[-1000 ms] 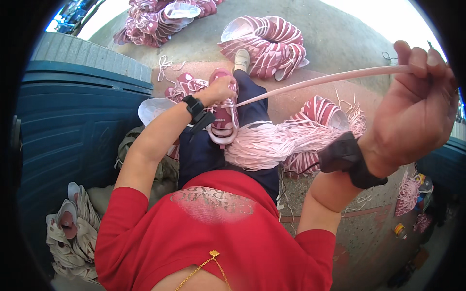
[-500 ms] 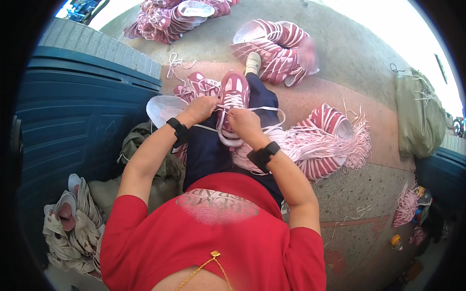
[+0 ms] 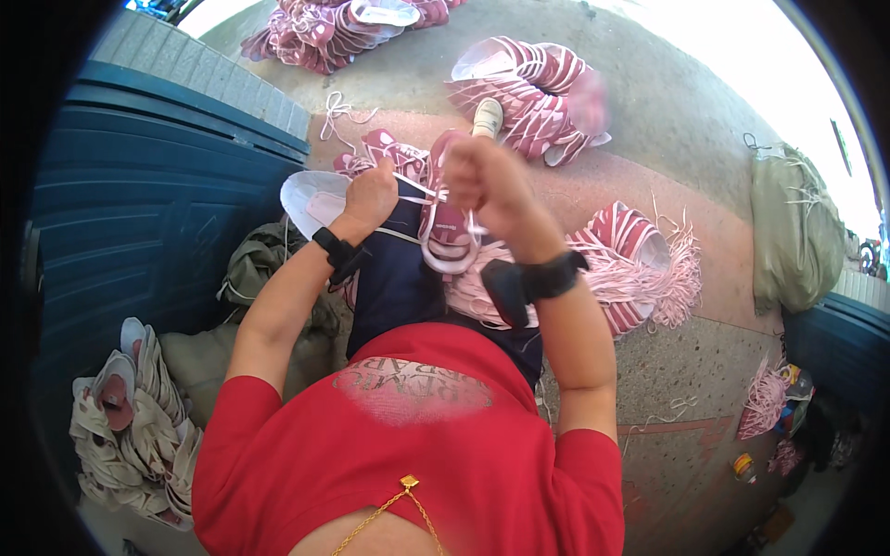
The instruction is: The person sits on the ground and threads a long pink shoelace through the eyelets of a pink sneaker. They pull the lace through repeatedly to secure it, handling the shoe and the lace with both hands.
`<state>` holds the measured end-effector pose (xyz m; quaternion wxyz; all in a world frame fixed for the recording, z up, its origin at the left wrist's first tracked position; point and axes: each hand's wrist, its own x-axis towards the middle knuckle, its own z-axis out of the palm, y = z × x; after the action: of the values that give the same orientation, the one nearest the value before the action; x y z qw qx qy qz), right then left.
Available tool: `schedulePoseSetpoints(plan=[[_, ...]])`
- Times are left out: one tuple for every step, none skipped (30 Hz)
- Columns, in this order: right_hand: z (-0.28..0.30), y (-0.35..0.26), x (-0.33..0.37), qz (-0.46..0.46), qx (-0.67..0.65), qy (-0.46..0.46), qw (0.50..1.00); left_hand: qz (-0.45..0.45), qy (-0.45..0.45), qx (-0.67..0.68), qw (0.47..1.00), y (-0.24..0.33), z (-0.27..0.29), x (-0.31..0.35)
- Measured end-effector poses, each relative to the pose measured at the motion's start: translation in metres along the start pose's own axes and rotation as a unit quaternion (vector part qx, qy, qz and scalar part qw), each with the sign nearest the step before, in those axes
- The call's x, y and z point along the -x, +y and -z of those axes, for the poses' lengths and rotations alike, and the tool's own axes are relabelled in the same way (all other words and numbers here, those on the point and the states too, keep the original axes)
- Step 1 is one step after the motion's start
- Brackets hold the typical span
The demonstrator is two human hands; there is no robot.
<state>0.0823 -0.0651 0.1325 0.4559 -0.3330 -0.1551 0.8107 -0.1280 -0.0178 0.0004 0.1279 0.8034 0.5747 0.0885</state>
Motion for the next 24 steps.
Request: schedulePoseSetpoints(plan=[[-0.007, -0.032, 0.019, 0.097, -0.113, -0.094, 0.984, 0.026, -0.007, 0.026, 0.999, 0.000, -0.006, -0.003], [-0.029, -0.061, 0.041, 0.184, -0.155, -0.166, 0.956, 0.010, -0.057, 0.039, 0.998, -0.001, -0.008, -0.005], [-0.044, -0.085, 0.062, 0.179, -0.261, -0.241, 0.918, -0.014, -0.104, 0.055, 0.993, 0.003, -0.010, -0.011], [-0.060, -0.106, 0.087, 0.201, -0.271, -0.296, 0.894, -0.051, -0.153, 0.072, 0.984, 0.016, -0.011, -0.020], [-0.069, -0.119, 0.096, 0.259, -0.246, -0.313, 0.880, -0.045, -0.219, 0.089, 0.971, 0.033, 0.006, -0.028], [-0.081, -0.129, 0.108, 0.265, -0.261, -0.289, 0.882, -0.121, -0.223, 0.124, 0.959, 0.039, 0.010, -0.036], [-0.091, -0.138, 0.118, 0.267, -0.276, -0.268, 0.884, -0.191, -0.225, 0.157, 0.943, 0.040, 0.013, -0.046], [-0.097, -0.143, 0.119, 0.256, -0.266, -0.278, 0.887, -0.258, -0.224, 0.189, 0.921, 0.041, 0.015, -0.052], [-0.099, -0.146, 0.119, 0.266, -0.241, -0.275, 0.892, -0.262, -0.291, 0.211, 0.896, 0.052, 0.022, -0.055], [-0.097, -0.148, 0.117, 0.280, -0.204, -0.272, 0.898, -0.264, -0.358, 0.232, 0.865, 0.066, 0.032, -0.059], [-0.093, -0.149, 0.114, 0.303, -0.161, -0.258, 0.903, -0.264, -0.423, 0.251, 0.830, 0.075, 0.043, -0.061], [-0.089, -0.150, 0.111, 0.325, -0.109, -0.236, 0.909, -0.237, -0.452, 0.292, 0.809, 0.081, 0.056, -0.064], [-0.081, -0.152, 0.107, 0.362, -0.045, -0.192, 0.911, -0.207, -0.479, 0.334, 0.785, 0.083, 0.068, -0.065], [-0.069, -0.157, 0.105, 0.427, 0.037, -0.106, 0.897, -0.176, -0.503, 0.374, 0.759, 0.081, 0.073, -0.066], [-0.054, -0.161, 0.105, 0.485, 0.127, 0.017, 0.865, -0.186, -0.441, 0.400, 0.781, 0.066, 0.076, -0.070], [-0.035, -0.165, 0.110, 0.512, 0.168, 0.121, 0.834, -0.166, -0.396, 0.460, 0.777, 0.052, 0.087, -0.076], [0.014, -0.197, 0.130, 0.448, 0.084, 0.024, 0.890, -0.085, -0.354, 0.575, 0.733, 0.046, 0.108, -0.077], [0.046, -0.209, 0.149, 0.464, -0.011, 0.003, 0.886, -0.037, -0.302, 0.667, 0.680, 0.018, 0.115, -0.086], [0.070, -0.216, 0.161, 0.484, -0.047, 0.085, 0.870, -0.030, -0.254, 0.690, 0.677, -0.011, 0.125, -0.094], [0.093, -0.220, 0.169, 0.444, -0.042, 0.032, 0.894, 0.000, -0.216, 0.723, 0.656, -0.034, 0.132, -0.098], [0.113, -0.222, 0.176, 0.405, -0.035, -0.019, 0.913, 0.056, -0.185, 0.751, 0.631, -0.057, 0.139, -0.101], [0.130, -0.217, 0.178, 0.364, -0.029, -0.069, 0.928, 0.098, -0.110, 0.778, 0.610, -0.068, 0.144, -0.101], [0.141, -0.207, 0.171, 0.358, 0.015, -0.047, 0.932, 0.139, -0.036, 0.800, 0.583, -0.077, 0.148, -0.100], [0.146, -0.195, 0.157, 0.350, 0.059, -0.028, 0.935, 0.169, -0.023, 0.795, 0.582, -0.097, 0.149, -0.102]])
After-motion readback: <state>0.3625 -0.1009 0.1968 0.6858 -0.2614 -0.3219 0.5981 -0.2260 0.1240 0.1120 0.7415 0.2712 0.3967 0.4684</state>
